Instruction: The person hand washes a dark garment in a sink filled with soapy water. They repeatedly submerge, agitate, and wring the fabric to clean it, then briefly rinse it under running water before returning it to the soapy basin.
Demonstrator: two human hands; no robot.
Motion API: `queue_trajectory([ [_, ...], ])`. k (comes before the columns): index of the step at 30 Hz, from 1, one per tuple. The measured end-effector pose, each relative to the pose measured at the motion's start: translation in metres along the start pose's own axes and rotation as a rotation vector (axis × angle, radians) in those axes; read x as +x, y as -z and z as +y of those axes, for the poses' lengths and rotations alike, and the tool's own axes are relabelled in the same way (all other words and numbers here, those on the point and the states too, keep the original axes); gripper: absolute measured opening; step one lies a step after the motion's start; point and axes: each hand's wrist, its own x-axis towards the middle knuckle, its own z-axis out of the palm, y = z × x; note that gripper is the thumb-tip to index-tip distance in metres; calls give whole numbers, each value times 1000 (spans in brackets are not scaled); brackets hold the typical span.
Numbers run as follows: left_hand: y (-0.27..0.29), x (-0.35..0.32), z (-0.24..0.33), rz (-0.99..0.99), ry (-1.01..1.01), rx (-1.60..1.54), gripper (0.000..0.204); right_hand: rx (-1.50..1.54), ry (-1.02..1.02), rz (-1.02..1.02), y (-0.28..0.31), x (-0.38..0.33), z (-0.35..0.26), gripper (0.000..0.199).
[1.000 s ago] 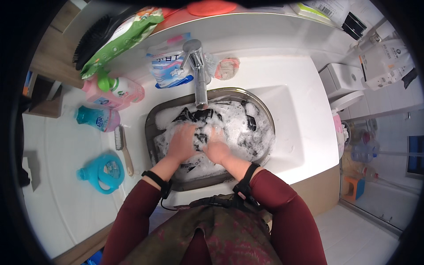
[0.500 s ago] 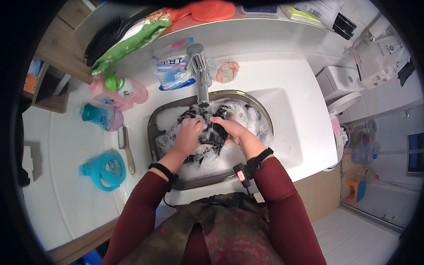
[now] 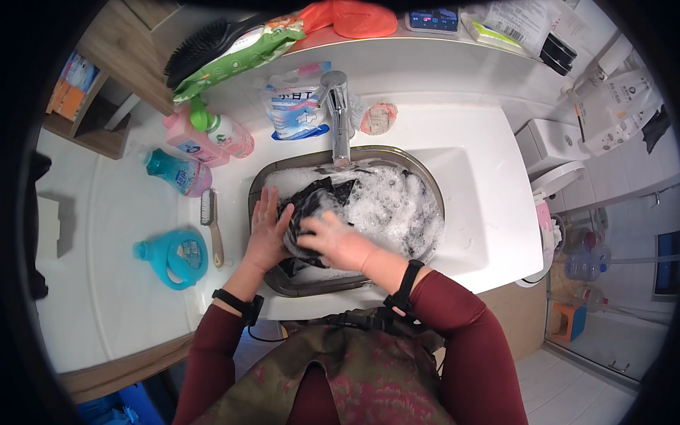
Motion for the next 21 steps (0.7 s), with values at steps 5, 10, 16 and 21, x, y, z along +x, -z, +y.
queue_trajectory([
  [5,-5,0,11,-339,74,-210,107,-25,-76,-167,-8,-12,-7,72],
  [10,-25,13,29,-396,158,-51,102,-137,-244,-134,-33,-24,10,75],
  [16,-38,77,8,-687,104,49,107,106,-674,-81,-44,-16,53,65],
  [21,-49,141,-21,-856,104,-119,113,229,-813,103,-45,3,86,58],
])
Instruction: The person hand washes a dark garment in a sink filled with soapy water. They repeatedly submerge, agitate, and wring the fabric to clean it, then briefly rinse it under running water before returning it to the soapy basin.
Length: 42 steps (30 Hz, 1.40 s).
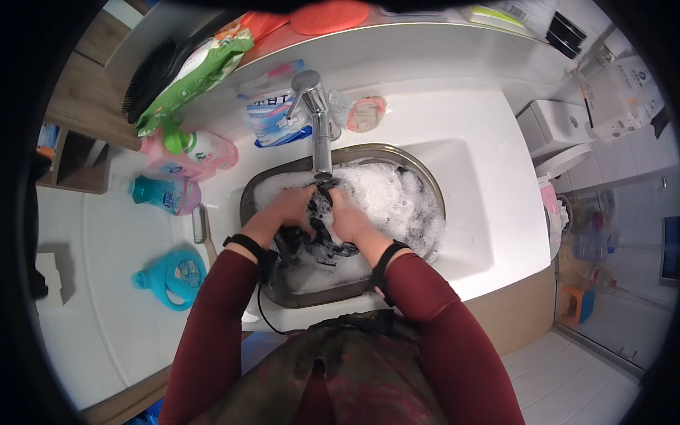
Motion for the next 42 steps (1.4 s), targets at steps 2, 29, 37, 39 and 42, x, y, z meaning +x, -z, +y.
queue_trajectory([
  [2,7,1,-13,32,-105,-120,109,6,-1,45,-1,1,-3,57],
  [29,7,26,33,282,143,-501,55,-434,83,15,-8,-60,-44,58],
  [37,19,-41,36,838,-296,-338,31,-335,334,441,-23,-27,-37,45],
  [39,10,-65,35,766,-261,-139,27,-416,315,363,-31,-15,-31,37],
  [42,-17,-101,41,670,-297,28,34,-440,243,131,-29,-6,-22,32],
])
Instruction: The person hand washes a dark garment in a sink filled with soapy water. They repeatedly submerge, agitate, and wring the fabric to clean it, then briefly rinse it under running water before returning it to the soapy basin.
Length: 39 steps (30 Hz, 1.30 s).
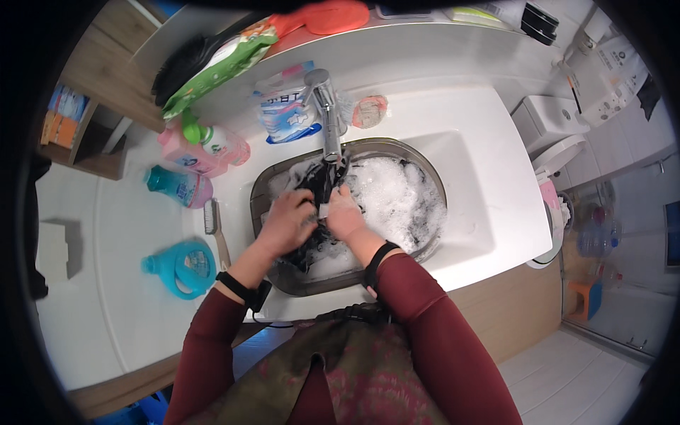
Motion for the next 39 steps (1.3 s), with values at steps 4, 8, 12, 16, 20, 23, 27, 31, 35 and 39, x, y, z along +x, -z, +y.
queue_trajectory([
  [4,-19,-35,13,25,-2,149,41,222,328,104,28,-4,16,31],
  [8,-42,-45,10,20,-39,334,27,823,-291,-190,66,-6,32,15],
  [12,-59,-59,14,33,-56,351,17,822,-588,140,81,13,46,29],
  [16,-64,-66,8,62,-129,354,15,893,-608,-29,78,33,42,70],
  [20,-62,-68,1,65,-110,315,16,810,-142,-286,74,22,25,84],
  [23,-61,-75,14,98,54,384,26,499,-36,-8,72,-10,15,57],
  [27,-61,-98,46,-109,313,197,92,255,153,216,65,-56,-4,60],
  [31,-52,-101,34,-146,216,209,99,49,126,18,68,-86,-21,77],
  [35,-47,-71,2,-281,160,211,101,47,-61,-296,67,-86,-26,108],
  [39,-47,-40,-18,-344,110,164,79,50,-170,-386,54,-66,-23,126],
])
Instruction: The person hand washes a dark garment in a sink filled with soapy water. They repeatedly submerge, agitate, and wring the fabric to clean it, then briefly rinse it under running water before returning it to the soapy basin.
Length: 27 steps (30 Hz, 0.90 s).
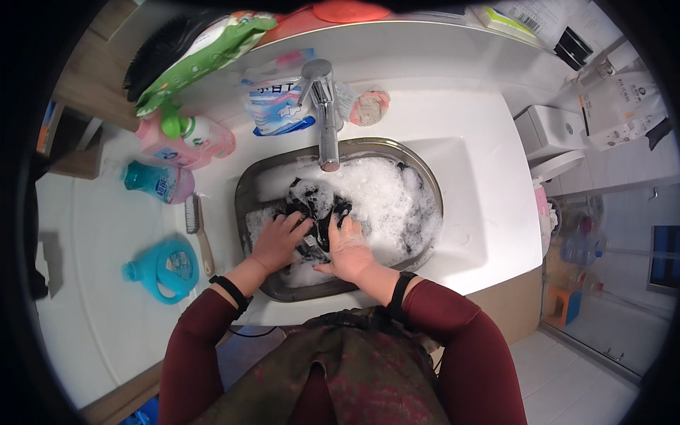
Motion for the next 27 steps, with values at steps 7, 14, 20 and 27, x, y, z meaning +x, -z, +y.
queue_trajectory([
  [7,-12,76,-25,99,-129,-321,39,161,-99,27,-9,37,48,126],
  [14,19,151,-38,-237,152,-382,36,729,-135,-41,14,92,101,112],
  [20,2,88,-37,170,32,-528,70,323,-279,157,19,63,39,111],
  [27,73,28,-27,253,-80,-194,97,-101,72,459,-5,18,3,86],
])
